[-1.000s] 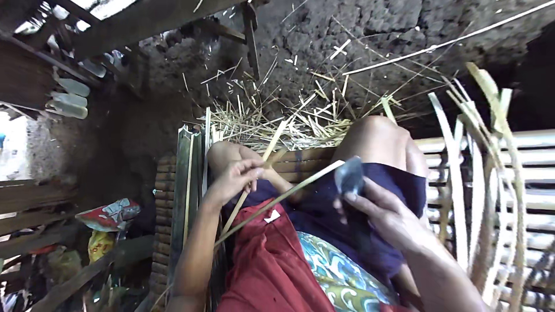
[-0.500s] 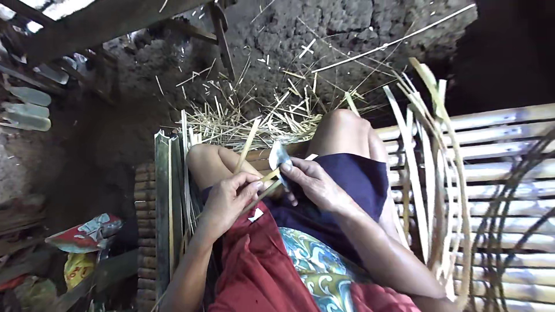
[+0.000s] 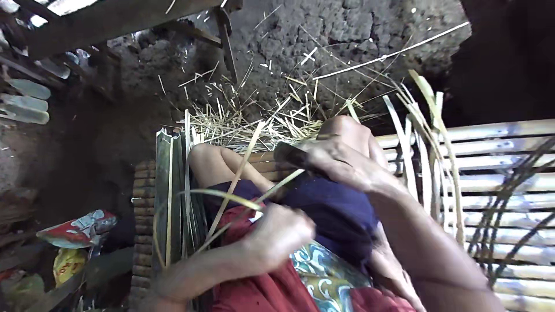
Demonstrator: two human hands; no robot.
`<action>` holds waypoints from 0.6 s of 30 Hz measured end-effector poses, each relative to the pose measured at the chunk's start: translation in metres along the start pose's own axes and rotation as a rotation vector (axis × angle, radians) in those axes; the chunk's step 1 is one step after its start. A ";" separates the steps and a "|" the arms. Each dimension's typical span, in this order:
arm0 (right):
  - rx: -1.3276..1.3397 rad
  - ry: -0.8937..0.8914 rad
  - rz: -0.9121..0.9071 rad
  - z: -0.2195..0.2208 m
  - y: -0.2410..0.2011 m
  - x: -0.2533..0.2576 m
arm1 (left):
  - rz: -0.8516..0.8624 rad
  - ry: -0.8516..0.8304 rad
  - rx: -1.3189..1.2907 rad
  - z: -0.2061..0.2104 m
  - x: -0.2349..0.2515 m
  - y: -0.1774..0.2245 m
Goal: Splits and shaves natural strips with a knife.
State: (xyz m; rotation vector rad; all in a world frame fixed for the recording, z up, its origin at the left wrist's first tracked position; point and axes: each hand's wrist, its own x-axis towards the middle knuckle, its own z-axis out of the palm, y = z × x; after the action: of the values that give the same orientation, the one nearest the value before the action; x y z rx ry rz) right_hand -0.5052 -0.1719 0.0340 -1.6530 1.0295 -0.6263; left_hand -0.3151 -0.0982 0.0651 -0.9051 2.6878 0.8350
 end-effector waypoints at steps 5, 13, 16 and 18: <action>0.282 -0.407 0.162 0.010 -0.014 0.011 | 0.307 -0.443 -0.021 0.006 0.048 0.059; 0.271 0.089 0.023 -0.050 -0.026 -0.073 | 0.778 0.523 -0.003 0.066 0.065 0.064; 0.081 0.308 0.140 -0.077 -0.021 -0.126 | 0.748 0.646 -0.143 0.060 0.060 0.039; -0.104 0.435 0.324 -0.082 -0.008 -0.165 | 0.495 0.640 -0.166 0.062 0.067 0.005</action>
State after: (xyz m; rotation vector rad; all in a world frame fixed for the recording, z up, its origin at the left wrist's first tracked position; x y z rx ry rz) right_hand -0.6509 -0.0687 0.0818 -1.4205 1.6301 -0.7393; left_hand -0.3720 -0.0937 -0.0062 -0.6090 3.5383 1.0048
